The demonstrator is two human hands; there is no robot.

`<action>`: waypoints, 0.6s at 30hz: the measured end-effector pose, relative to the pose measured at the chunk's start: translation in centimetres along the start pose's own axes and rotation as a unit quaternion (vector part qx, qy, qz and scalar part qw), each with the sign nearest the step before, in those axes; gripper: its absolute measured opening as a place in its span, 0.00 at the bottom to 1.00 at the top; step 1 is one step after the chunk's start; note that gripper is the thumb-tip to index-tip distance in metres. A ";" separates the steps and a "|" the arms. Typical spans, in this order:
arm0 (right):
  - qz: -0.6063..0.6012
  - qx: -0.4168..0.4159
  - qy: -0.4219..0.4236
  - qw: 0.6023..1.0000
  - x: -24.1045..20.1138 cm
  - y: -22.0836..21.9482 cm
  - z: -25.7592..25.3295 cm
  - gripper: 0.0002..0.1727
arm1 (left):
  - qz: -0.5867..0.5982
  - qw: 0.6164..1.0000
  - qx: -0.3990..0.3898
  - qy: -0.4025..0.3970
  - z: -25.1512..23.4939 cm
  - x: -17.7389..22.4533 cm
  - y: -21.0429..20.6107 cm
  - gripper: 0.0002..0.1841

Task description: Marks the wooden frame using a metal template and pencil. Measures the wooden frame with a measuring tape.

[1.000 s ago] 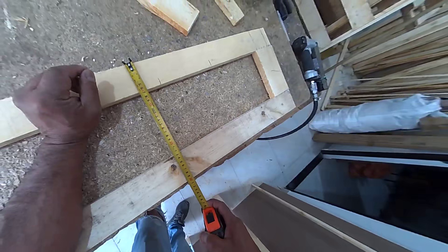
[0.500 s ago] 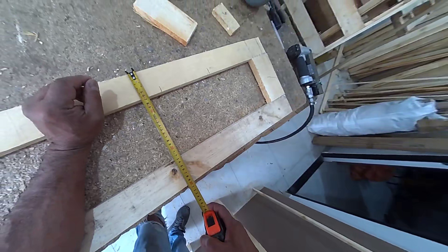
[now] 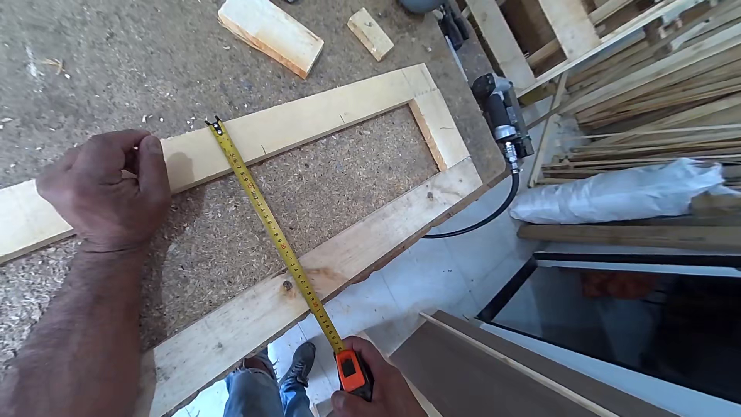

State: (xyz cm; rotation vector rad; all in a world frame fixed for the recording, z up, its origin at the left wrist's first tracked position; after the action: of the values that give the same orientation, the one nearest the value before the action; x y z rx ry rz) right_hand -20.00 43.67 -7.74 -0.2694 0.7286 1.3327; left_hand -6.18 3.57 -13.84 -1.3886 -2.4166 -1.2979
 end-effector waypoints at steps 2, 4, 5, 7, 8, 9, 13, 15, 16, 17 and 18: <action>0.002 -0.001 -0.006 1.000 -0.1 0.0 0.0 0.42 | -0.001 1.000 0.002 0.000 -0.1 0.0 0.0 0.15; 0.006 -0.001 -0.011 1.000 -0.1 0.0 0.1 0.41 | 0.000 1.000 -0.001 0.005 -0.1 0.1 0.1 0.15; 0.011 0.003 -0.012 1.000 -0.1 -0.1 0.3 0.41 | 0.000 1.000 -0.007 0.012 0.1 0.1 0.2 0.15; 0.008 0.022 -0.011 1.000 -0.1 -0.1 0.2 0.38 | 0.002 1.000 -0.019 0.023 0.1 0.3 0.3 0.16; 0.001 0.025 -0.008 1.000 -0.1 -0.1 0.1 0.37 | 0.001 1.000 -0.014 0.020 0.1 0.3 0.3 0.16; -0.005 0.023 -0.004 1.000 -0.1 -0.1 -0.1 0.36 | -0.002 1.000 -0.007 0.017 0.1 0.3 0.2 0.16; -0.019 0.002 0.024 1.000 -0.4 0.2 -0.8 0.36 | -0.010 1.000 0.008 0.007 0.1 0.4 0.2 0.15; -0.026 -0.002 0.028 0.999 -0.7 0.2 -0.8 0.35 | -0.011 1.000 0.006 0.007 0.1 0.4 0.3 0.15; -0.029 -0.003 0.028 0.999 -0.7 0.1 -0.8 0.35 | -0.010 1.000 0.004 0.009 0.1 0.4 0.3 0.15; -0.028 -0.002 0.026 0.999 -0.8 0.2 -0.8 0.35 | -0.010 1.000 0.002 0.010 0.2 0.4 0.3 0.16; -0.024 -0.002 0.024 0.999 -0.9 0.2 -0.8 0.35 | -0.009 1.000 0.003 0.010 0.2 0.5 0.2 0.16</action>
State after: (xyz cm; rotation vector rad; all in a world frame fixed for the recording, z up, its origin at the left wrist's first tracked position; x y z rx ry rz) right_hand -20.47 42.52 -7.74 -0.3216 0.7559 1.2850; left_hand -6.23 4.07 -13.63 -1.3491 -2.4238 -1.3021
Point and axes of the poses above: each hand's wrist, its own z-axis away from the middle knuckle, its own y-axis out of the back of the hand, x = y × z, the point moved 1 cm from there along -z, towards the middle knuckle, and after that the axes turned 3 degrees about -z, right-handed, at the moved point
